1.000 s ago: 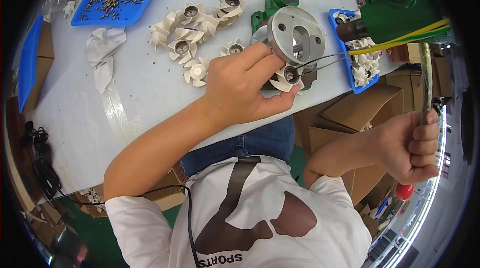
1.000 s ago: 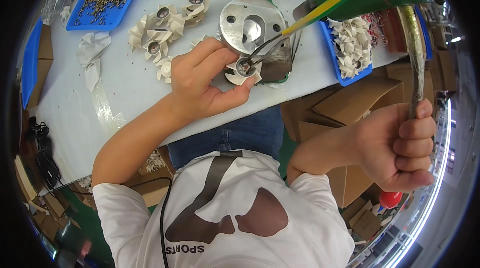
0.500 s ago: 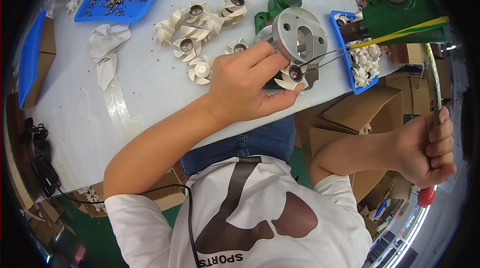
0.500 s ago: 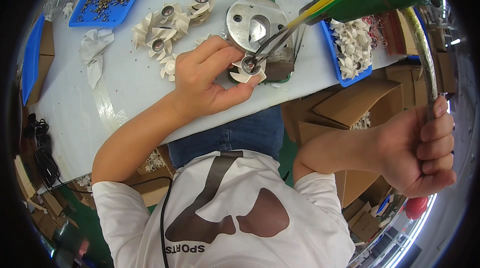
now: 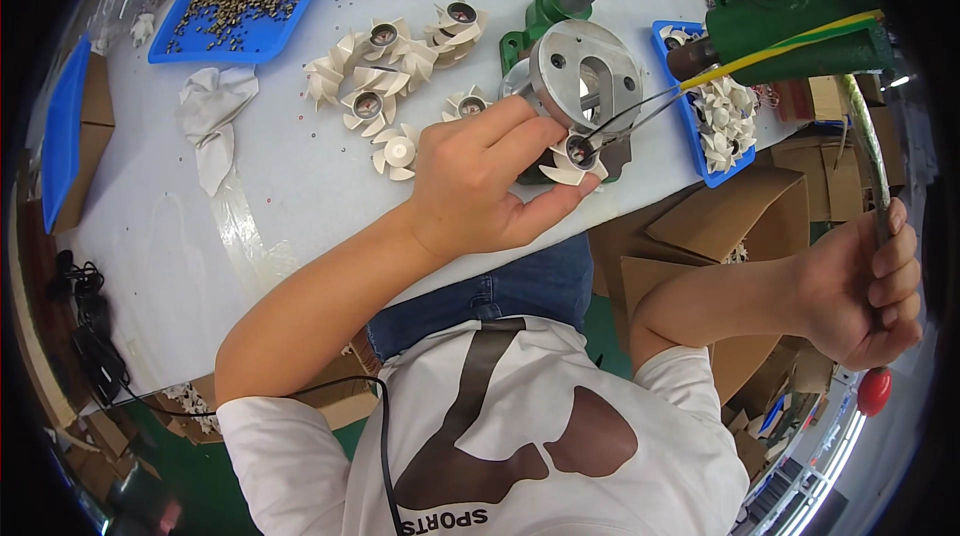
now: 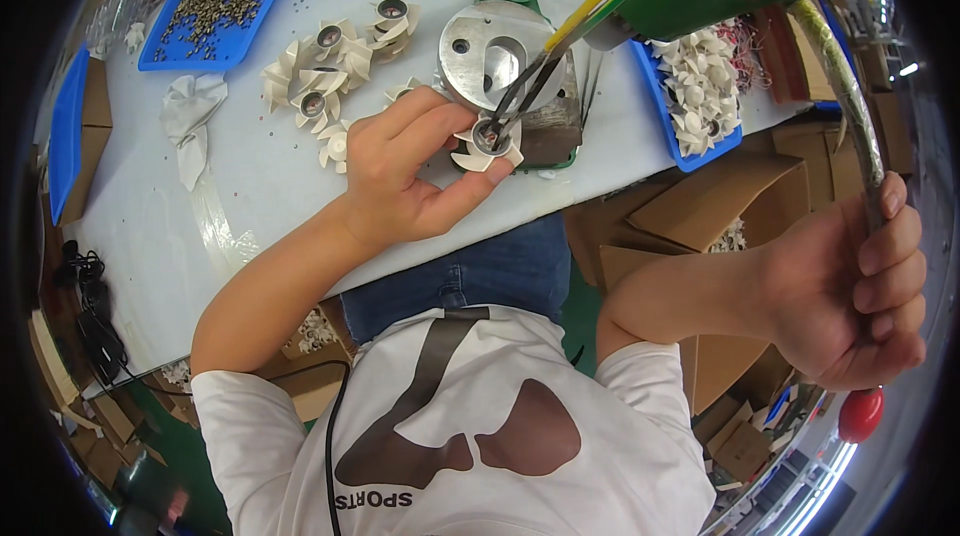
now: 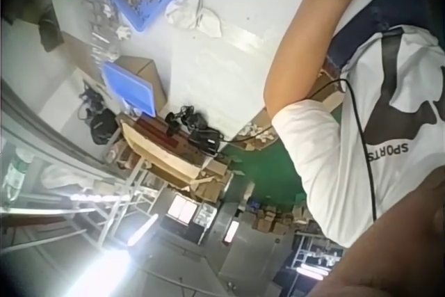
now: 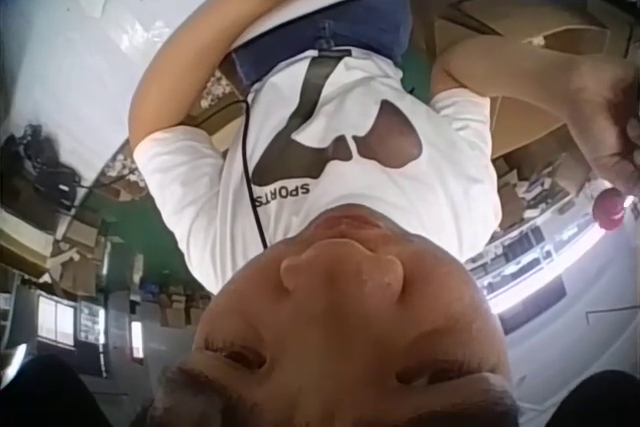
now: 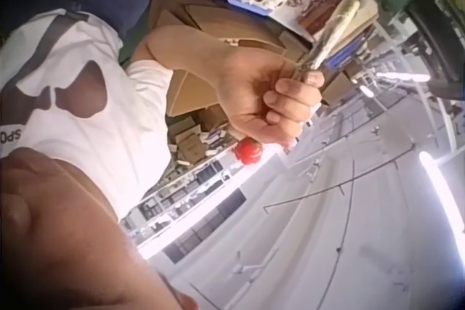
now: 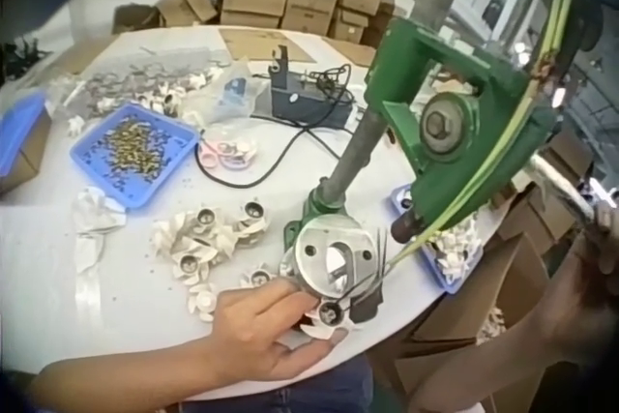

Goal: Assemble mechanical components using a manual lever press and tweezers at a factory workstation.

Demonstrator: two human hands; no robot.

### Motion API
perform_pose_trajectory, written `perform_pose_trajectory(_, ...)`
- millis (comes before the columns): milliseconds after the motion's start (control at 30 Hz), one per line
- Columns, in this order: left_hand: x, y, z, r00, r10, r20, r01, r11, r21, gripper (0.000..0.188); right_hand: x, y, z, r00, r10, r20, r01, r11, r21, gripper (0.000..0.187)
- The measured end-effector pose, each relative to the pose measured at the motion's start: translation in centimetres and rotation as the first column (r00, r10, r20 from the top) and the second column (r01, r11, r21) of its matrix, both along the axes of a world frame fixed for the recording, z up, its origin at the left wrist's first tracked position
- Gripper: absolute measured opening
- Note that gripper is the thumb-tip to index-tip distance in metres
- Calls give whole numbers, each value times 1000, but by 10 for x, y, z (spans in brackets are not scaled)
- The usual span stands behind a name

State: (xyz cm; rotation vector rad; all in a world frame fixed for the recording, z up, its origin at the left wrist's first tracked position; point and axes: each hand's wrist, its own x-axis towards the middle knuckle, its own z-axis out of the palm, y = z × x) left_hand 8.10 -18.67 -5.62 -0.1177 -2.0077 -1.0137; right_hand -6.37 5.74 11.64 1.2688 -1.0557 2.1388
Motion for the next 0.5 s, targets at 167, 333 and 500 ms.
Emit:
perform_pose_trajectory(167, -1, 0, 1, 1000, -13, 5, 13, 1000, 8, 28, -2, -7, 10, 997, 41, 59, -35, 994, -104, 27)
perform_pose_trajectory(333, -2, 0, 3, 1000, -23, -4, 23, 1000, 20, 27, -9, -1, 10, 999, 14, 30, -11, 995, -102, 23)
perform_pose_trajectory(500, 0, -1, 3, 999, -37, 27, 37, 999, 21, 26, -16, 7, 15, 994, 13, 108, 16, 966, -259, 27)
